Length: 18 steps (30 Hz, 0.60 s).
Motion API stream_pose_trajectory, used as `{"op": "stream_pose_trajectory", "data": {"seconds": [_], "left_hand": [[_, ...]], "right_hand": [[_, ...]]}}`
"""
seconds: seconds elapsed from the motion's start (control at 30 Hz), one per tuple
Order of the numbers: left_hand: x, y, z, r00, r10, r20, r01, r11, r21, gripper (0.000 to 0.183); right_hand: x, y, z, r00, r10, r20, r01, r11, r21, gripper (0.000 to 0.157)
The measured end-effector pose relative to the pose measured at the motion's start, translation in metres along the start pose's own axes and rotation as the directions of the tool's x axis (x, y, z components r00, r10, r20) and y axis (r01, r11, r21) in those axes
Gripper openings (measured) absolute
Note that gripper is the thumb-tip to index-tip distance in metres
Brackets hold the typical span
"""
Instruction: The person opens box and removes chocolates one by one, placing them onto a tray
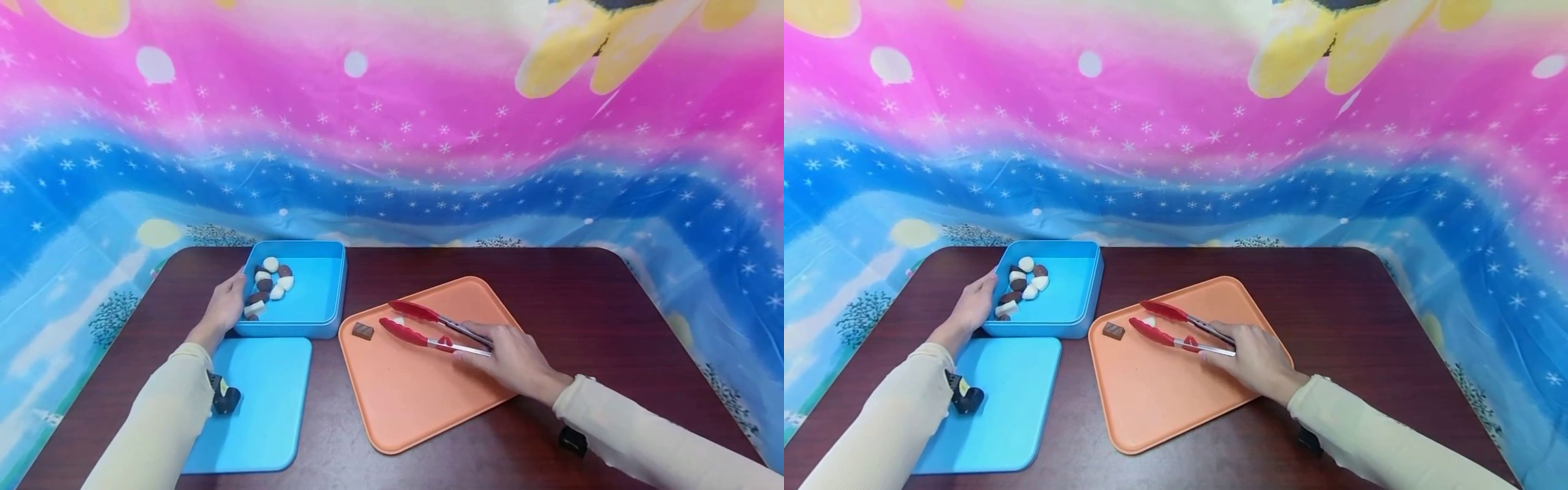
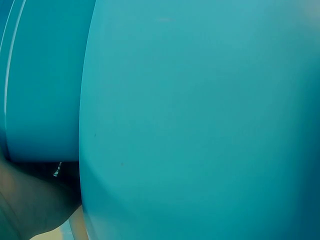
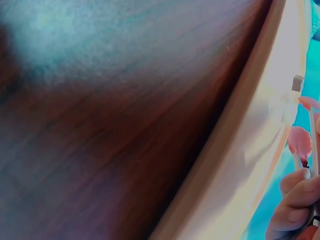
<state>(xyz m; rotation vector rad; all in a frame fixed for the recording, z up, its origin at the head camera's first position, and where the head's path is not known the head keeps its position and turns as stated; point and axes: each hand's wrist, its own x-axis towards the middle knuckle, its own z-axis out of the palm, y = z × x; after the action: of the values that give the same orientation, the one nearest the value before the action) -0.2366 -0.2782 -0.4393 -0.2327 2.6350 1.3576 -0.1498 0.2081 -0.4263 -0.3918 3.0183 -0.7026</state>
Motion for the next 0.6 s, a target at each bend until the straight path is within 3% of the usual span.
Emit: {"op": "stream_pose_trajectory", "data": {"seconds": [0.43, 0.6], "left_hand": [[-0.003, -0.001, 0.001, 0.999, -0.018, 0.032, 0.018, 1.0, -0.015, 0.064], [-0.003, -0.001, 0.0, 0.999, -0.014, 0.032, 0.014, 1.0, -0.014, 0.065]], "right_hand": [[0.013, -0.015, -0.002, 1.0, 0.02, 0.013, -0.022, 0.987, 0.157, 0.079], [0.018, -0.024, -0.003, 1.0, -0.001, 0.016, -0.002, 0.98, 0.197, 0.077]]}}
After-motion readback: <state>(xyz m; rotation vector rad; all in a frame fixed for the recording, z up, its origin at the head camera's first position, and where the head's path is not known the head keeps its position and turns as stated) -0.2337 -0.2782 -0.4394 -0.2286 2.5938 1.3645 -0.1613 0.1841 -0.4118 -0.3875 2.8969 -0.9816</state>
